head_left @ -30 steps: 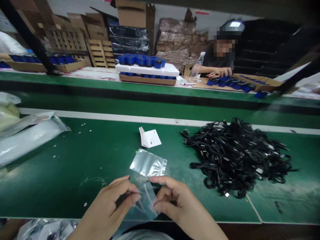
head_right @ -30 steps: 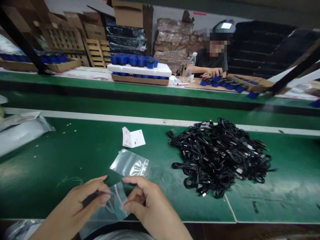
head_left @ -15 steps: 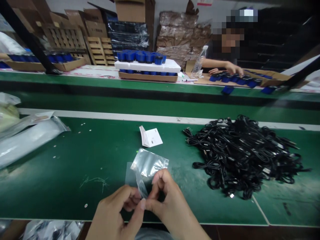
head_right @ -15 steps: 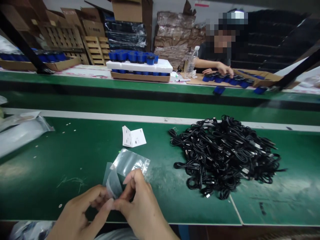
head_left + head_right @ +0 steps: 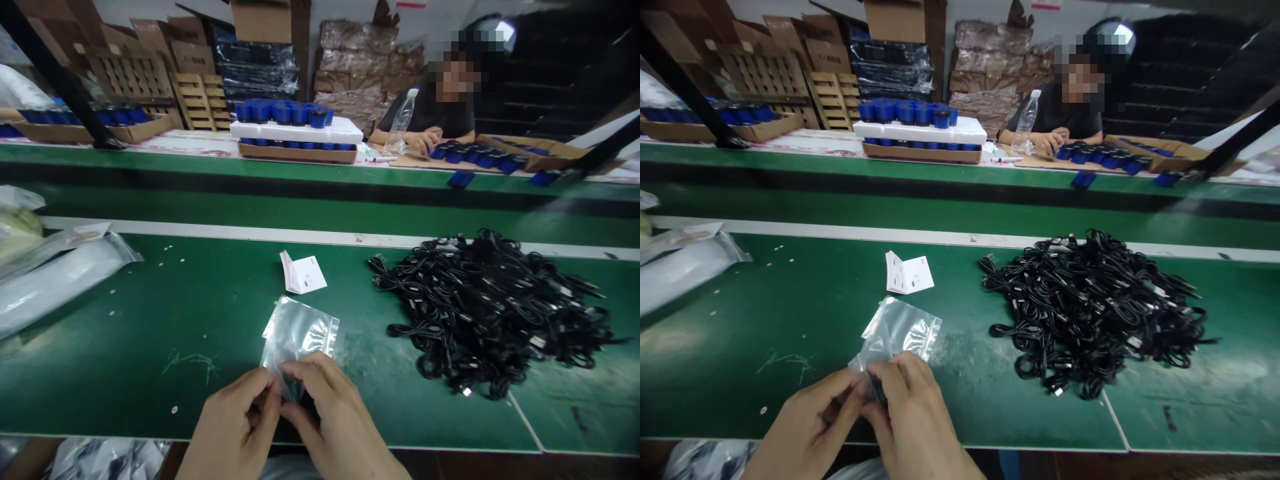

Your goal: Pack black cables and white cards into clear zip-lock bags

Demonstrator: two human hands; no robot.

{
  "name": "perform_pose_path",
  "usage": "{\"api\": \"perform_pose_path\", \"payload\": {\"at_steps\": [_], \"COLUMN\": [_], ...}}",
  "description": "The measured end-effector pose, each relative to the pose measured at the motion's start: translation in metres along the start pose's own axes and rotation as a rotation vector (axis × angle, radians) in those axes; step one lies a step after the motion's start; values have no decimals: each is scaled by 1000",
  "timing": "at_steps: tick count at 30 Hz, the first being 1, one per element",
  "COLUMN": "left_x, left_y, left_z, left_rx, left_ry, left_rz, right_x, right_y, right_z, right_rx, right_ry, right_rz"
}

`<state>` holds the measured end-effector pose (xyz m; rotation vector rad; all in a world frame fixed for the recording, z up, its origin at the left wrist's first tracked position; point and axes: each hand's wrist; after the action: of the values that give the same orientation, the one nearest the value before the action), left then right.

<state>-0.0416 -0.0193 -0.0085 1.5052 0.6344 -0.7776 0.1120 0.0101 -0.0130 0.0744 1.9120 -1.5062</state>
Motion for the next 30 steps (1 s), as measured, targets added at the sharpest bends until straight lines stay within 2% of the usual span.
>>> {"api": "perform_pose_path", "payload": {"at_steps": [4,9,12,14,17,19,23,30], "left_x": [3,7,8,9,8,7,3,-3], "left_y": [-1,-3,-3,-3,-3,-3,-3,-8], "left_z": [0,-3,-2,0,4,5,2,5], "left_rx": [49,222,280,285,256,229,160,144], "left_ry": [-5,79,135,184,234,242,240,283], "left_rz": [24,-27,-74,-103,-145,-154,-155,-249], "right_x": [-1,3,9,12,11,7,1,-6], "right_y": [-1,0,1,1,1,-1,-3,-5], "right_z": [2,3,3,3,2,0,-2,-8], "right_rx": [-37,-90,-134,-154,-74,16,97,285], "right_ry": [7,56,147,269,358,288,103,33], "right_rz": [50,170,317,390,455,418,200,367]}}
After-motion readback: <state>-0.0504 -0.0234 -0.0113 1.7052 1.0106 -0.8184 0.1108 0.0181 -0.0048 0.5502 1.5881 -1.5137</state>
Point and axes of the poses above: each hand's wrist, its own z-axis away from the middle knuckle, its own x-axis out of the palm, y = z × x, and after that the axes turned 3 degrees about x, right-handed
